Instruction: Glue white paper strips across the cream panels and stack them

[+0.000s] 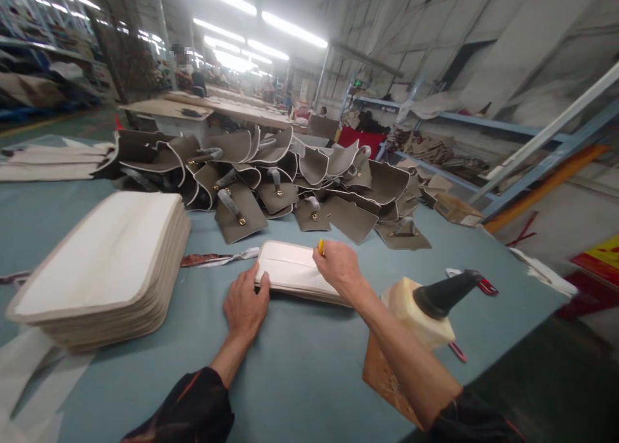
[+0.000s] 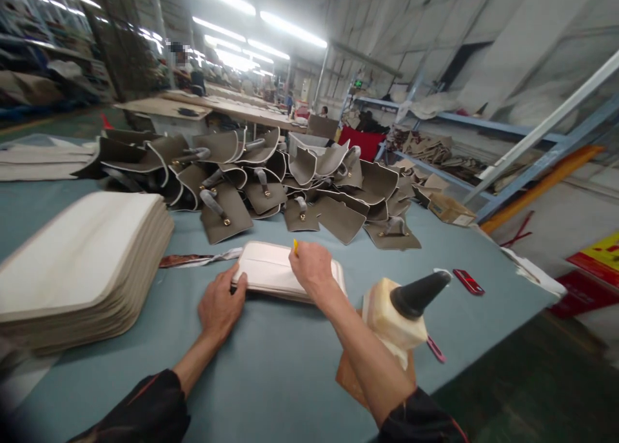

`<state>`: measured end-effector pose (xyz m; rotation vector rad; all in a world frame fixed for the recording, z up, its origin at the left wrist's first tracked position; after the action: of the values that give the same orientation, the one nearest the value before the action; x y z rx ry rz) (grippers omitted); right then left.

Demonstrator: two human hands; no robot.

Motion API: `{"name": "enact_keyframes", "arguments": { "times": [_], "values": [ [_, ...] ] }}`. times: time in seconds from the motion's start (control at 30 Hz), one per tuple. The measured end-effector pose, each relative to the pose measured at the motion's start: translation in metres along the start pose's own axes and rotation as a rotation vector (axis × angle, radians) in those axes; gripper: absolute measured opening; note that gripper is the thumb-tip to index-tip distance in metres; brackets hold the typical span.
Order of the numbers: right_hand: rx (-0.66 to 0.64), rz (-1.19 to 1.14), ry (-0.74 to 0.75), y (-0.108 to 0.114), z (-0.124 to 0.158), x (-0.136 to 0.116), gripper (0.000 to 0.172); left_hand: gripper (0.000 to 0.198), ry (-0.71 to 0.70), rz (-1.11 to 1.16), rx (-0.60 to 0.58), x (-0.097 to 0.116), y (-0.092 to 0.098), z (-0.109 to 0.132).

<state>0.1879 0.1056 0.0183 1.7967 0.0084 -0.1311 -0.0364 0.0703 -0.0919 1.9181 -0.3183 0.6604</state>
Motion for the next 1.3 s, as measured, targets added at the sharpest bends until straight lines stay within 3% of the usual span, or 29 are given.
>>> {"name": "enact_keyframes", "arguments": {
  "times": [0.3,0.4,0.5,0.63,0.83,1.0,1.1,1.3],
  "values": [
    [0.021,-0.244,0.083,-0.023,-0.029,-0.096,0.032,0.042,0.028,0.053,0.002,-0.004,0.000,0.004],
    [0.031,-0.390,0.076,-0.034,-0.033,-0.113,0.032,0.041,0.044,0.066,-0.013,-0.004,-0.001,0.004],
    [0.040,-0.591,0.046,-0.043,-0.034,-0.115,0.033,0.043,0.072,0.071,-0.020,-0.006,-0.002,0.004],
    [0.070,-0.932,-0.069,-0.045,-0.028,-0.082,0.036,0.044,0.117,0.076,-0.018,-0.009,-0.002,0.004],
    [0.291,-1.318,-0.326,-0.034,0.013,0.017,0.047,0.039,0.164,0.095,-0.015,-0.012,0.000,0.000],
    [0.445,-1.524,-0.559,-0.058,0.055,0.082,0.048,0.041,0.173,0.128,-0.027,-0.014,0.002,-0.003],
    [0.469,-1.656,-0.652,-0.077,0.062,0.096,0.047,0.044,0.146,0.152,-0.041,-0.013,0.003,-0.007],
    [0.419,-1.892,-0.718,-0.096,0.057,0.094,0.046,0.040,0.081,0.179,-0.085,-0.011,0.000,-0.020]
  ]
}}
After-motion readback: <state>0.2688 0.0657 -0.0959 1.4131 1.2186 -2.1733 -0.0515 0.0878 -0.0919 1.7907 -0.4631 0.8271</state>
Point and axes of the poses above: each hand's wrist, its own z-axis away from the middle knuckle, its own y-axis out of the back of the hand, x = y × z, the point moved 10 cm from there along -z, towards the middle knuckle, and after that the axes turned 6 degrees about x, right-handed, at the moved point
